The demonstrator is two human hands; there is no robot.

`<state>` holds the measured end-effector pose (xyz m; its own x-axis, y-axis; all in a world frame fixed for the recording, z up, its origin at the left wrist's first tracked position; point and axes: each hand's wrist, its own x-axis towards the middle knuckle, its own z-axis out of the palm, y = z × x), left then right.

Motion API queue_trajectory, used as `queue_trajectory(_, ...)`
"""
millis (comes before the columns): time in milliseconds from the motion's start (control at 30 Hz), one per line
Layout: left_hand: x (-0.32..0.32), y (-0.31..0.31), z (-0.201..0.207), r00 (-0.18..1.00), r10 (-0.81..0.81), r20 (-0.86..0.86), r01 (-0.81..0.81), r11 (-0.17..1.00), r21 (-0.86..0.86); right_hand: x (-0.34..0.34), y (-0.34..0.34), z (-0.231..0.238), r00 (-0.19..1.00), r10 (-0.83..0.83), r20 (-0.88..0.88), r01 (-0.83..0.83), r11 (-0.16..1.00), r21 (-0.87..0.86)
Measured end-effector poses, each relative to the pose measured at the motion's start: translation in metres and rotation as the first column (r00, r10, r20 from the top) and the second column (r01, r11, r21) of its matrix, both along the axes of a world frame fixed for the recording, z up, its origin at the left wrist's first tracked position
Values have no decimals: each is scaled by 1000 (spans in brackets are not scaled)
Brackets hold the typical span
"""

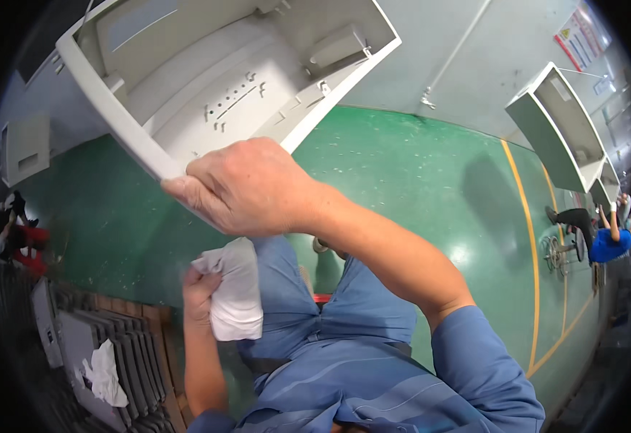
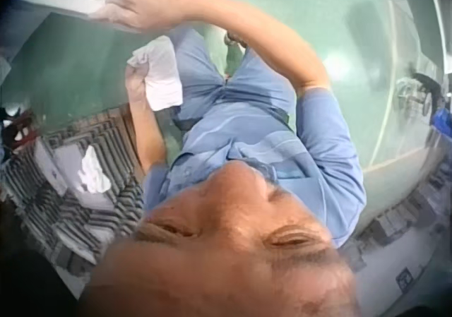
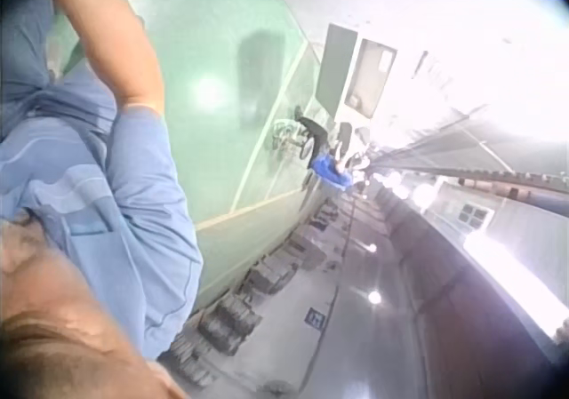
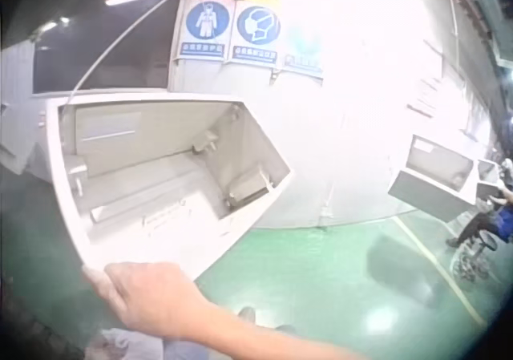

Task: The worker is using a white cloth to wipe down and clean white metal housings on a factory floor.

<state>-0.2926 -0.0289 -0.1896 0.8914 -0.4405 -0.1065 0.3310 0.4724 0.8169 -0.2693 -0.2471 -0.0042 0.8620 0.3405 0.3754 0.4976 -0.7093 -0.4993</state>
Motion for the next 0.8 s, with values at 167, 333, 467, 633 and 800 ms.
queue_trajectory(167, 0, -29, 18, 995, -100, 9, 100, 994, -45, 25, 0, 21, 993, 16, -116, -16, 1000, -3)
queue_trajectory(333, 8, -45, 20, 991, -123, -44, 119, 989, -88, 41, 2, 14, 991, 53, -124, -53, 999, 1)
queue_trajectory(467, 14, -61, 21, 992, -123, -28, 119, 988, -103, 56, 4, 4, 998, 46, -34, -44, 997, 67)
queue_trajectory(633, 28, -73, 18, 991, -127, 40, 128, 992, -23, 81, 6, -5, 991, 39, 129, -55, 991, 125)
queue_trajectory(800, 41, -86, 28, 1000, 17, 4, -17, 1000, -22, 65, -38, -34, 842, -370, 392, 114, 833, 541)
